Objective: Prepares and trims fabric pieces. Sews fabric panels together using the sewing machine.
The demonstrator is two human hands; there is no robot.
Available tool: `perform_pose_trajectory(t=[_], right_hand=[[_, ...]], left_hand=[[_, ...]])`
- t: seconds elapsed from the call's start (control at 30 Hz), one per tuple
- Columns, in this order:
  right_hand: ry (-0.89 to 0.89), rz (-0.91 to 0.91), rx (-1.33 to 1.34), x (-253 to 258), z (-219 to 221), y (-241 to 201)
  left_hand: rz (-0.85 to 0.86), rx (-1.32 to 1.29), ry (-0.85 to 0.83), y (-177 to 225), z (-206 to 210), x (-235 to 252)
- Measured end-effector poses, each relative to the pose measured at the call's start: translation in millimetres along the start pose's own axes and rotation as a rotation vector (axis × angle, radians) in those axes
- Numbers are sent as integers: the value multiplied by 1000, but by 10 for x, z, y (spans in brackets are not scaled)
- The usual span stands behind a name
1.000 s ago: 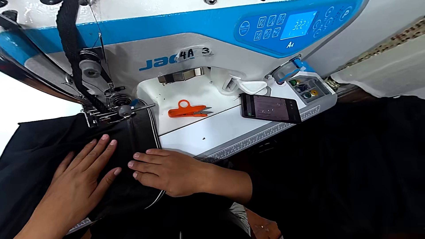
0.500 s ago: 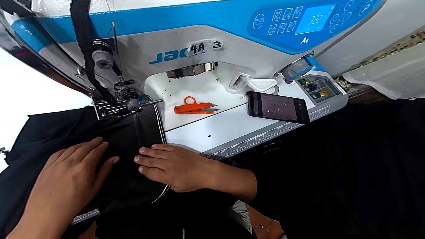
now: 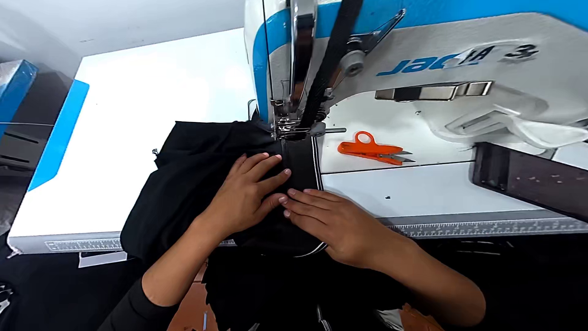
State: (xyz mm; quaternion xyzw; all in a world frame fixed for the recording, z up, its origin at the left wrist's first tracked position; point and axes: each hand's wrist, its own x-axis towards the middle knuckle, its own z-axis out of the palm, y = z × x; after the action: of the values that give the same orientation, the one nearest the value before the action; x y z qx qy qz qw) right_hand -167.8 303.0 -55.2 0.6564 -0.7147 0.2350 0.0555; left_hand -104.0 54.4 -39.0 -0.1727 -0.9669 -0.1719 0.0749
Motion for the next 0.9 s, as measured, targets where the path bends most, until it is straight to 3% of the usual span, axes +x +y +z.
perform_pose_trajectory(t=[0.47,0.6,0.67,0.77,0.83,0.9], right_hand=[[-78,72,68,240,-101,313],[-22,145,6,113,-93,205],[123,291,-51,-218,-215,149],[372,703,-230,-1046,-729,270],[334,936,-328,-1623,-1162,438],[280,1035,-296,-2087,-1447,612]], left_hand=[[17,14,19,-328,-13,319],[56,26,19,-410,-25,390],[75,32,40,-409,-23,393],[79,47,49,-387,-23,368],[91,52,59,-391,-22,371],[100,60,69,-403,-17,383]])
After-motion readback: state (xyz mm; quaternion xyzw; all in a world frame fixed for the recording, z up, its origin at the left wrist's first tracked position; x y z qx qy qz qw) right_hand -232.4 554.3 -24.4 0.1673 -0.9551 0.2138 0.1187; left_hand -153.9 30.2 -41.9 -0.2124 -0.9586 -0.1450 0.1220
